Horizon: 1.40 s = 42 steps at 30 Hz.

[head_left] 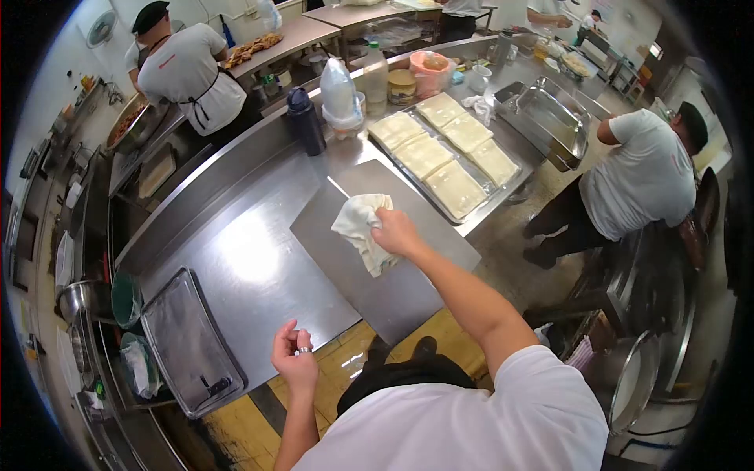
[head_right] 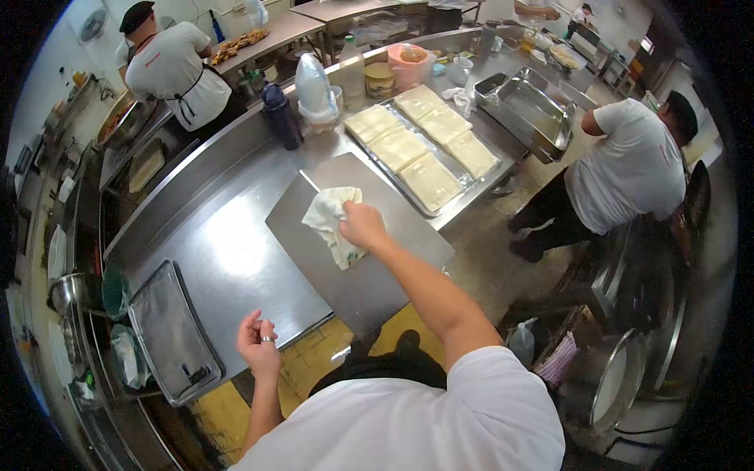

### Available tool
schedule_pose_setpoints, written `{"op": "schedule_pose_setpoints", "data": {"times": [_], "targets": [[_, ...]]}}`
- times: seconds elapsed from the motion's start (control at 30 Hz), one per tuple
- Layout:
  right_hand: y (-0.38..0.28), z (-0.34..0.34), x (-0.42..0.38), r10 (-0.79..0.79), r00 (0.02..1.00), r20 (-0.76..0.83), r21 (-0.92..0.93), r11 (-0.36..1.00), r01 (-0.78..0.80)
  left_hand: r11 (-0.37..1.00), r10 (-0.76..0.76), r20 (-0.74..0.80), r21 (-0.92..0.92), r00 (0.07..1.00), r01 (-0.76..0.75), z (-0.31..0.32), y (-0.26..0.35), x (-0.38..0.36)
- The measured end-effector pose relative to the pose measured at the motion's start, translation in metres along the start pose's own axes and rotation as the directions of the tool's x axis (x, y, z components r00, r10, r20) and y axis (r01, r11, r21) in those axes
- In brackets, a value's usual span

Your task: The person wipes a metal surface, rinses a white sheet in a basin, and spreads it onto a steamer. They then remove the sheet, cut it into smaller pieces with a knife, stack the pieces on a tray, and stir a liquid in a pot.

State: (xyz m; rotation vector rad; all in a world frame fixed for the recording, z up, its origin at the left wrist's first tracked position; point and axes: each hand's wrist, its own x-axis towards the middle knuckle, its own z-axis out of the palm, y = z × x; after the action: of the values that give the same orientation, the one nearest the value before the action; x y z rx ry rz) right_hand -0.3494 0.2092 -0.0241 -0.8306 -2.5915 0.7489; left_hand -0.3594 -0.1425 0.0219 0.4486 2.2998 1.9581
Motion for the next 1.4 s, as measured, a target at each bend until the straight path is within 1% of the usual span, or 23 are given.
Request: {"op": "schedule_pose_setpoints", "data": {"times": [0.13, 0.27, 0.33, 0.43, 0.53, 0.57, 0.6, 0.67, 0.7, 0.73, 0.8, 0.83, 0.87, 0.9, 0.97, 1.0, 1.03, 1.1, 1.17, 1.23, 1.3, 1.4], "targets": [[-0.004, 0.014, 0.032, 0.074, 0.997, 0.038, -0.004, 0.997, -0.074, 1.0, -0.02, -0.032, 0.021, 0.999, 0.021, -0.014, -0.005, 0.006], [0.01, 0.033, 0.062, 0.111, 0.994, -0.009, 0.05, 0.993, -0.11, 1.0, -0.012, 0.028, 0.019, 1.0, 0.011, -0.019, -0.009, 0.018], [0.005, 0.025, 0.066, 0.141, 0.99, -0.01, 0.048, 0.989, -0.141, 1.0, 0.013, 0.059, -0.008, 0.998, -0.012, -0.017, -0.014, 0.024], [-0.001, 0.012, 0.065, 0.184, 0.983, 0.015, 0.051, 0.982, -0.184, 0.998, 0.002, 0.074, -0.058, 0.997, 0.002, -0.003, -0.009, 0.033], [0.001, 0.005, 0.048, 0.092, 0.99, -0.107, 0.122, 0.989, -0.079, 0.996, 0.068, 0.202, -0.068, 0.977, -0.055, 0.014, -0.008, 0.044], [0.0, -0.002, 0.032, 0.096, 0.981, -0.167, 0.122, 0.99, -0.076, 0.996, 0.061, 0.247, -0.078, 0.967, -0.043, 0.022, -0.008, 0.046], [-0.012, -0.025, 0.009, 0.105, 0.967, -0.232, 0.117, 0.99, -0.079, 0.996, 0.056, 0.301, -0.089, 0.952, -0.03, 0.032, -0.007, 0.049], [-0.013, -0.069, -0.035, 0.204, 0.972, -0.115, 0.121, 0.974, -0.19, 0.992, 0.062, 0.43, -0.128, 0.901, -0.006, 0.058, -0.004, 0.051], [-0.006, -0.086, -0.059, 0.258, 0.964, -0.061, 0.128, 0.96, -0.249, 0.988, 0.074, 0.495, -0.157, 0.866, 0.005, 0.073, 0.0, 0.05], [0.01, -0.098, -0.089, 0.267, 0.955, -0.127, 0.106, 0.961, -0.255, 0.983, 0.09, 0.555, -0.185, 0.827, 0.017, 0.09, 0.003, 0.048], [0.041, -0.123, -0.149, 0.261, 0.933, -0.248, 0.059, 0.965, -0.254, 0.981, 0.163, 0.691, -0.192, 0.704, -0.04, 0.126, 0.016, 0.042], [0.048, -0.145, -0.179, 0.284, 0.9, -0.332, 0.033, 0.956, -0.29, 0.977, 0.2, 0.743, -0.199, 0.639, -0.074, 0.144, 0.025, 0.037], [0.05, -0.169, -0.211, 0.301, 0.86, -0.413, 0.012, 0.946, -0.325, 0.971, 0.239, 0.8, -0.198, 0.55, -0.133, 0.159, 0.047, 0.029], [0.05, -0.192, -0.245, 0.311, 0.813, -0.491, -0.005, 0.933, -0.36, 0.959, 0.283, 0.838, -0.238, 0.466, -0.153, 0.175, 0.063, 0.018], [0.053, -0.241, -0.304, 0.405, 0.727, -0.554, -0.015, 0.869, -0.495, 0.929, 0.364, 0.886, -0.322, 0.286, -0.185, 0.205, 0.092, -0.008], [0.06, -0.261, -0.334, 0.382, 0.677, -0.629, -0.06, 0.844, -0.532, 0.926, 0.372, 0.901, -0.346, 0.222, -0.149, 0.218, 0.1, -0.024], [0.067, -0.279, -0.362, 0.355, 0.628, -0.693, -0.103, 0.814, -0.572, 0.91, 0.406, 0.902, -0.383, 0.146, -0.162, 0.231, 0.107, -0.042], [0.069, -0.325, -0.412, 0.414, 0.542, -0.731, -0.073, 0.743, -0.665, 0.882, 0.445, 0.895, -0.437, 0.007, -0.178, 0.252, 0.118, -0.08], [0.101, -0.357, -0.46, 0.388, 0.452, -0.803, -0.092, 0.669, -0.737, 0.889, 0.422, 0.903, -0.429, -0.079, -0.159, 0.264, 0.129, -0.124], [0.113, -0.395, -0.496, 0.398, 0.387, -0.832, -0.08, 0.604, -0.793, 0.894, 0.394, 0.905, -0.418, -0.159, -0.163, 0.271, 0.133, -0.166], [0.133, -0.429, -0.523, 0.373, 0.383, -0.845, -0.108, 0.583, -0.805, 0.906, 0.342, 0.911, -0.384, -0.229, -0.175, 0.274, 0.138, -0.203], [0.177, -0.464, -0.542, 0.343, 0.407, -0.847, -0.17, 0.549, -0.818, 0.918, 0.293, 0.914, -0.351, -0.281, -0.185, 0.28, 0.142, -0.25]]}}
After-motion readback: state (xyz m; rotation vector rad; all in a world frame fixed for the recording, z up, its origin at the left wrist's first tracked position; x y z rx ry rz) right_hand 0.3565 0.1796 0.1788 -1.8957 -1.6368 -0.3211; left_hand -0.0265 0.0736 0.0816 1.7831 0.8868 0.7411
